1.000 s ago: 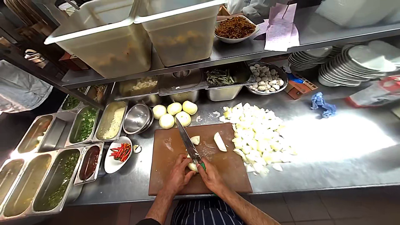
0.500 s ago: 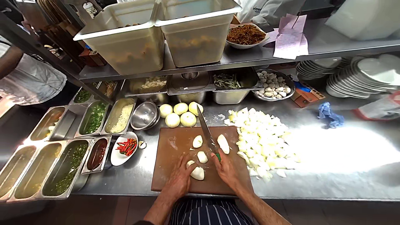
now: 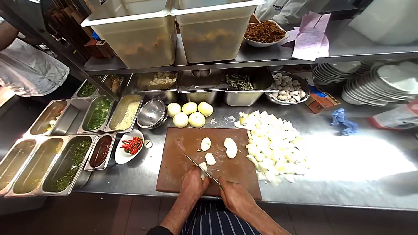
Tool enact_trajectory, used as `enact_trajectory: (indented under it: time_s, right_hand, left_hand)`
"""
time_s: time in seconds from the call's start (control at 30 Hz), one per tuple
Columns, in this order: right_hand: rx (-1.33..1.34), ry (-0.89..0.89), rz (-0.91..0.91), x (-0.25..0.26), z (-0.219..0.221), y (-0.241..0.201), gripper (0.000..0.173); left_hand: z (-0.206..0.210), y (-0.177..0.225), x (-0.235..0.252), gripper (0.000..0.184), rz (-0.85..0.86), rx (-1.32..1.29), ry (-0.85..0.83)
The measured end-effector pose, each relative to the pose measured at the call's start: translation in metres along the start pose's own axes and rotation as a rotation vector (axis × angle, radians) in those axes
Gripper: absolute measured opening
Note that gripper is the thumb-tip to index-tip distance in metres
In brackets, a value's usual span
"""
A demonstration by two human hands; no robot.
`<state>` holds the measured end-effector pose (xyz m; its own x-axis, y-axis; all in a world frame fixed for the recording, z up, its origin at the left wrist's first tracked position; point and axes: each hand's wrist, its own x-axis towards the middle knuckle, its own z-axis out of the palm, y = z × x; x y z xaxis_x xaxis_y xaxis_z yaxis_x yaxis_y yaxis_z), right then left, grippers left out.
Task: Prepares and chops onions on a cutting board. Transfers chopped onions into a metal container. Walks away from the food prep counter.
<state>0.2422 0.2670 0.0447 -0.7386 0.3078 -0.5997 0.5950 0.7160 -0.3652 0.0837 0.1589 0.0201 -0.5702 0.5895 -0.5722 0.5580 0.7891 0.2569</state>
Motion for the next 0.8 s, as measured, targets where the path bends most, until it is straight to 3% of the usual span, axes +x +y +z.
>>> enact_trajectory:
  time_s: [0.17, 0.33, 0.47, 0.67, 0.8]
  right_hand:
    - [-0.052, -0.139, 0.089, -0.005, -0.028, -0.024, 0.032]
    - [0.068, 0.039, 0.017, 0.039, 0.012, -0.012, 0.034]
    - [0.135, 0.104, -0.087, 0.033, 0.011, 0.005, 0.038]
    - [-0.027, -0.173, 0.029, -0.004, -0.043, -0.035, 0.036]
    - [0.043, -0.031, -0.027, 0.036, 0.008, -0.013, 0.036]
  left_hand:
    - [0.004, -0.012, 0.007, 0.053, 0.081, -0.015, 0.024]
    - [0.011, -0.027, 0.004, 0.047, 0.135, -0.070, 0.049]
    - [0.004, -0.045, 0.002, 0.036, 0.184, -0.150, 0.068]
    - [-0.001, -0.044, 0.006, 0.030, 0.191, -0.148, 0.091]
    - [0.012, -0.052, 0.005, 0.033, 0.204, -0.183, 0.150]
